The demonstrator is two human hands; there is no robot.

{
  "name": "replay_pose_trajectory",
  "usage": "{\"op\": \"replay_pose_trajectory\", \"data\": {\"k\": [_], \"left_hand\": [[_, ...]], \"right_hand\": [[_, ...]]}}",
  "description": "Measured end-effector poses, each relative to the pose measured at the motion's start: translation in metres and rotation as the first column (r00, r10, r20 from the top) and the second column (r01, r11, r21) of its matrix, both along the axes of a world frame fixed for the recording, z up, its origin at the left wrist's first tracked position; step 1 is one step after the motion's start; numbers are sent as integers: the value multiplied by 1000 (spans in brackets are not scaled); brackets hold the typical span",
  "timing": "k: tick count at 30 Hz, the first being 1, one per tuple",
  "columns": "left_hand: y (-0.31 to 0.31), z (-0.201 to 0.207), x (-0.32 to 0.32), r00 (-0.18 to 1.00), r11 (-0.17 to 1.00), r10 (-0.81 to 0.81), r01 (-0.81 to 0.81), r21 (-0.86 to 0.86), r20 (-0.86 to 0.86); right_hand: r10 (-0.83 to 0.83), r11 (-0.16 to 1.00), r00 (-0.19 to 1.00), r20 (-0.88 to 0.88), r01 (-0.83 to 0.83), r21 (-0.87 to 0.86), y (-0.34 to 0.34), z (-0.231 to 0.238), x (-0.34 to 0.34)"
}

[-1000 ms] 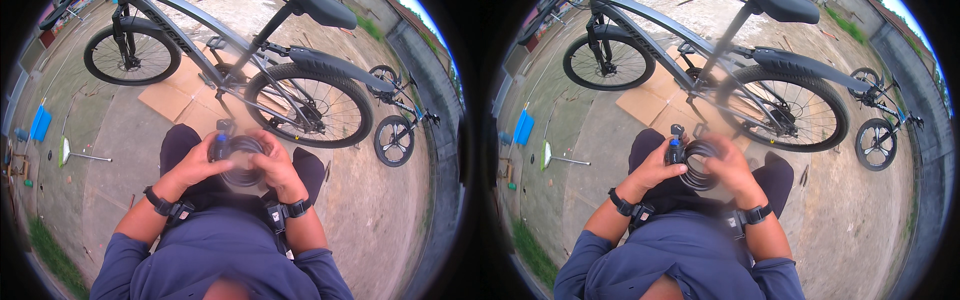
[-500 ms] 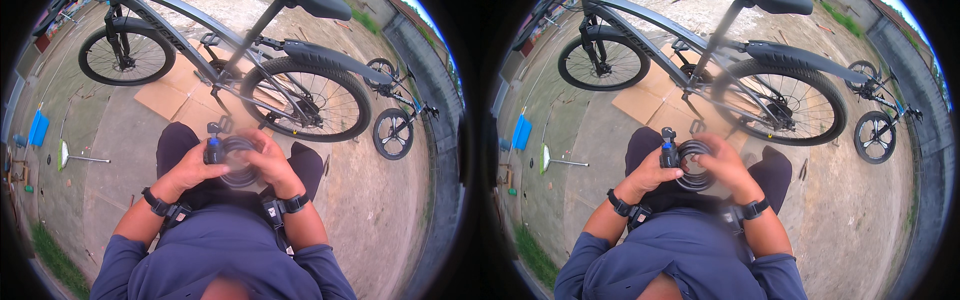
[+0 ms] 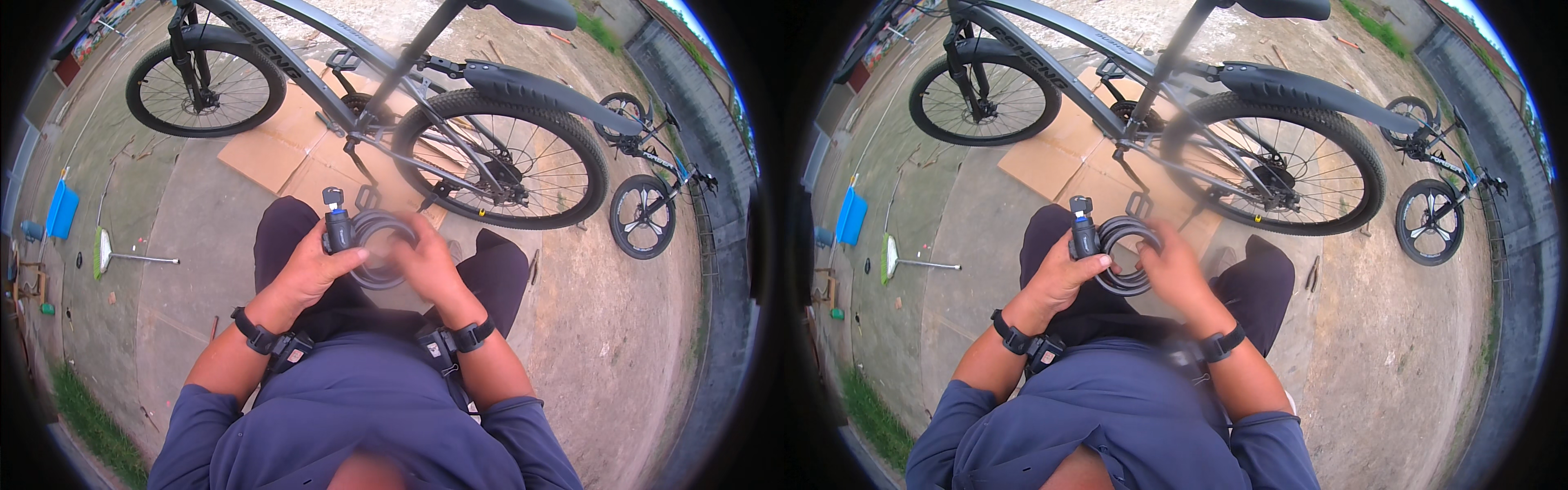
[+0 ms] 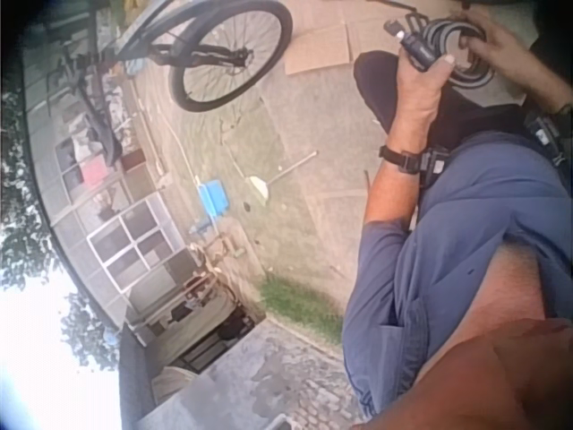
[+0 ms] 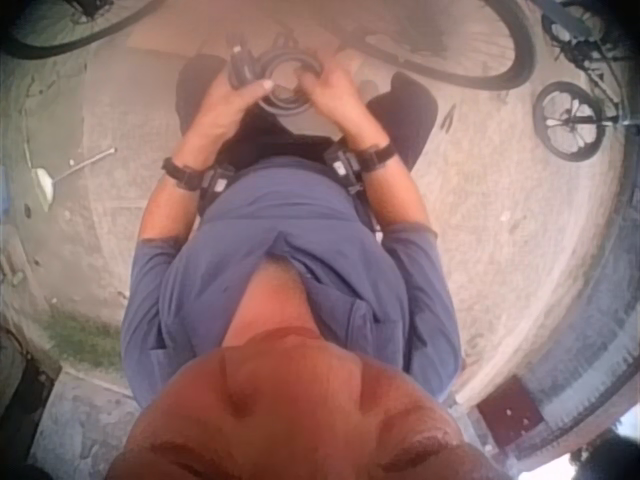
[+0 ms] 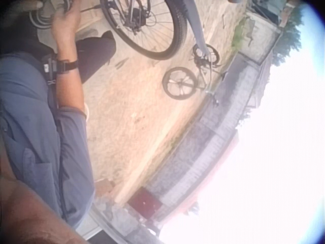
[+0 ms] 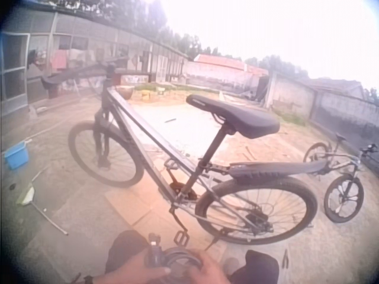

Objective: The person uses a screwdriver to tighten a plastic mount, then wraps a coiled cable lock around the seat post of a bicycle and secures it.

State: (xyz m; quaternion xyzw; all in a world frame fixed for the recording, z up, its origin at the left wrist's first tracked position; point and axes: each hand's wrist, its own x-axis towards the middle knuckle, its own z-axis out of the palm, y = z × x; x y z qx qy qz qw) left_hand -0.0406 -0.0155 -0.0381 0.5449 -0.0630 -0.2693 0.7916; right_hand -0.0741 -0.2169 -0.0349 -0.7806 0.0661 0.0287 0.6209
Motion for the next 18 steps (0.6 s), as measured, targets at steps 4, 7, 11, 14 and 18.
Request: {"op": "replay_pose_trajectory", "data": {"k": [4,7,11,14,18], "left_hand": [[-2,-3,-1,999,1000,-28,28,-14,-21],[-2,-4,-2,999,999,-39,39,29,-2],[-1,-7,-3,999,999,-32,32,4,-7],[-2,-6,-3,999,999,-35,34,-12,-16],[-2,-8,-3,1000,999,-27,26,-27,-10]], "right_hand": [[-24,999,998,51,25,-31,-2,-6,-1],[-38,998,998,47,40,-47,-2,-10,-2],[-25,999,999,-23,24,-31,-2,-5,-2],[-29,999,998,-64,27,-19,-2,-2,-1],[-35,999,994,-105,38,22,-2,-1,0]]}}
